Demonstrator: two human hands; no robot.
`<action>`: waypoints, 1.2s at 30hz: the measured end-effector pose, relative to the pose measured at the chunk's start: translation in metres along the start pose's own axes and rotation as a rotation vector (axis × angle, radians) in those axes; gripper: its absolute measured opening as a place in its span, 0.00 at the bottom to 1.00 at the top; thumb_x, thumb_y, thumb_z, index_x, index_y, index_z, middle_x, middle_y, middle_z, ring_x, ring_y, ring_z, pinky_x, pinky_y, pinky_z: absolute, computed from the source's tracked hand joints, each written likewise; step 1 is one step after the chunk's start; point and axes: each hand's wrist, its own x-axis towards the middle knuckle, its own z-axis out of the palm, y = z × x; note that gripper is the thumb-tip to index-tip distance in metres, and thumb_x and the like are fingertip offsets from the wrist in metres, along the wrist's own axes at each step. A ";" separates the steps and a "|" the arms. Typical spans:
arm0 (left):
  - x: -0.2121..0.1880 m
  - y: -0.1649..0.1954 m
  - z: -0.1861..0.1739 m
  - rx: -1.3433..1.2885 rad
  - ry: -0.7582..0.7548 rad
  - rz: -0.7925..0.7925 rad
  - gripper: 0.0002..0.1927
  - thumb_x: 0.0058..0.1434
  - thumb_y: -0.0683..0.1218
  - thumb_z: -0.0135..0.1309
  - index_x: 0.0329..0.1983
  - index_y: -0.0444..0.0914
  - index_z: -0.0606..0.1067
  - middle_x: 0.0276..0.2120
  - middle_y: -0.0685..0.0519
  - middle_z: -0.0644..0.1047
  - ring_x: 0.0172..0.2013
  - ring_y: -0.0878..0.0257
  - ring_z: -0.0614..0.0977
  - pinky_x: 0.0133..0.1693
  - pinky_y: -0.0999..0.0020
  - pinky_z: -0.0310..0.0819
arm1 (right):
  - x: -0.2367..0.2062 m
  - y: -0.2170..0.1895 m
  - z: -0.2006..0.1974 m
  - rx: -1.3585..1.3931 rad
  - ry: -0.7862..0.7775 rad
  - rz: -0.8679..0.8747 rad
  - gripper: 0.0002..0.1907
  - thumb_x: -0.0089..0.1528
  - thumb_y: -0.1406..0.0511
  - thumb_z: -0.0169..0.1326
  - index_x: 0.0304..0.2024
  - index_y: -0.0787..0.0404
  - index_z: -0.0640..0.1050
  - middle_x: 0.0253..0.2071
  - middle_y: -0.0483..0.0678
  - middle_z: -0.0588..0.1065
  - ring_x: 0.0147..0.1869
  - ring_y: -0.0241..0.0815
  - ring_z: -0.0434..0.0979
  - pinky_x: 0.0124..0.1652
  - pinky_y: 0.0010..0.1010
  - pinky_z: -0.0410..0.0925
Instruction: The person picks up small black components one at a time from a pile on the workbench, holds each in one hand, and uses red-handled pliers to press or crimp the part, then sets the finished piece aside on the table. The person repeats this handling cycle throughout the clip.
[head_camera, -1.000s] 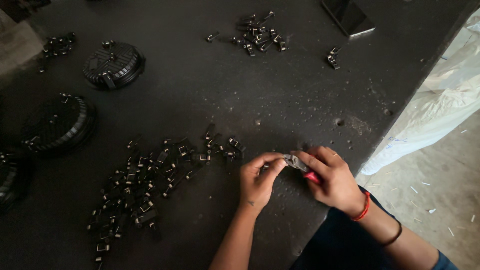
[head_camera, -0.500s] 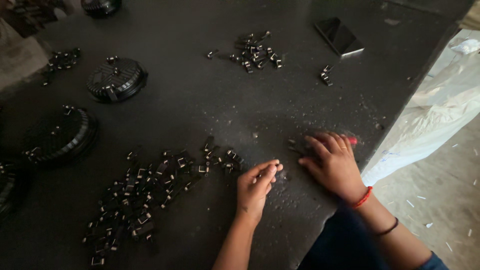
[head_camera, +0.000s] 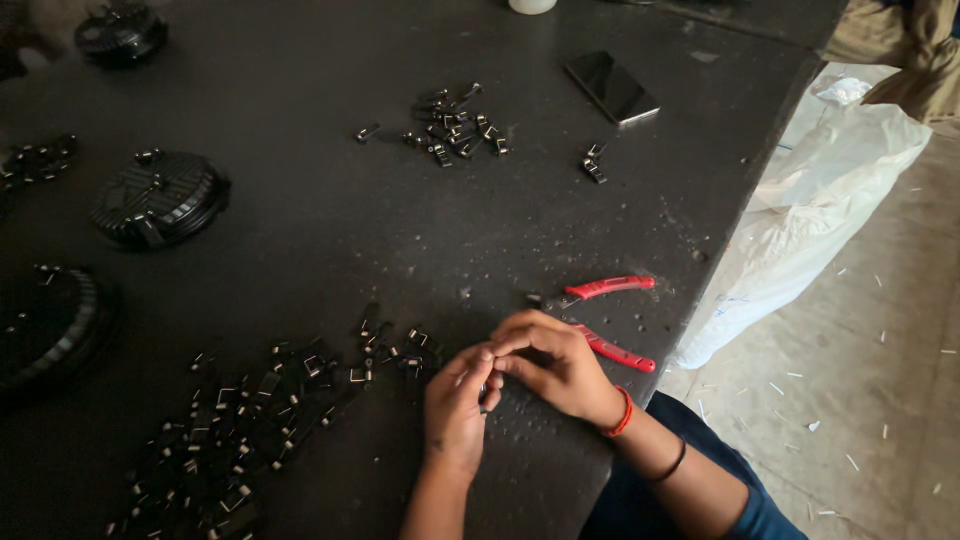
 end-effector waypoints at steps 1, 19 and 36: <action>0.000 0.001 0.002 0.005 -0.001 0.005 0.15 0.67 0.46 0.55 0.49 0.30 0.79 0.33 0.55 0.77 0.31 0.71 0.72 0.28 0.77 0.61 | -0.002 0.002 -0.001 -0.019 0.010 0.004 0.07 0.60 0.72 0.64 0.41 0.62 0.82 0.48 0.49 0.80 0.49 0.43 0.84 0.48 0.31 0.76; -0.004 -0.004 0.009 -0.249 0.093 0.058 0.20 0.68 0.50 0.45 0.59 0.37 0.72 0.39 0.51 0.79 0.41 0.61 0.80 0.46 0.65 0.76 | -0.029 0.001 0.014 0.132 -0.203 0.057 0.10 0.57 0.67 0.71 0.35 0.60 0.81 0.33 0.46 0.83 0.36 0.36 0.85 0.37 0.27 0.76; -0.012 0.006 0.016 -0.067 0.231 0.058 0.22 0.58 0.49 0.63 0.55 0.38 0.78 0.42 0.57 0.78 0.42 0.68 0.76 0.42 0.72 0.67 | -0.025 0.018 -0.008 0.315 0.095 0.244 0.09 0.65 0.76 0.54 0.47 0.68 0.81 0.42 0.49 0.79 0.44 0.39 0.81 0.45 0.28 0.73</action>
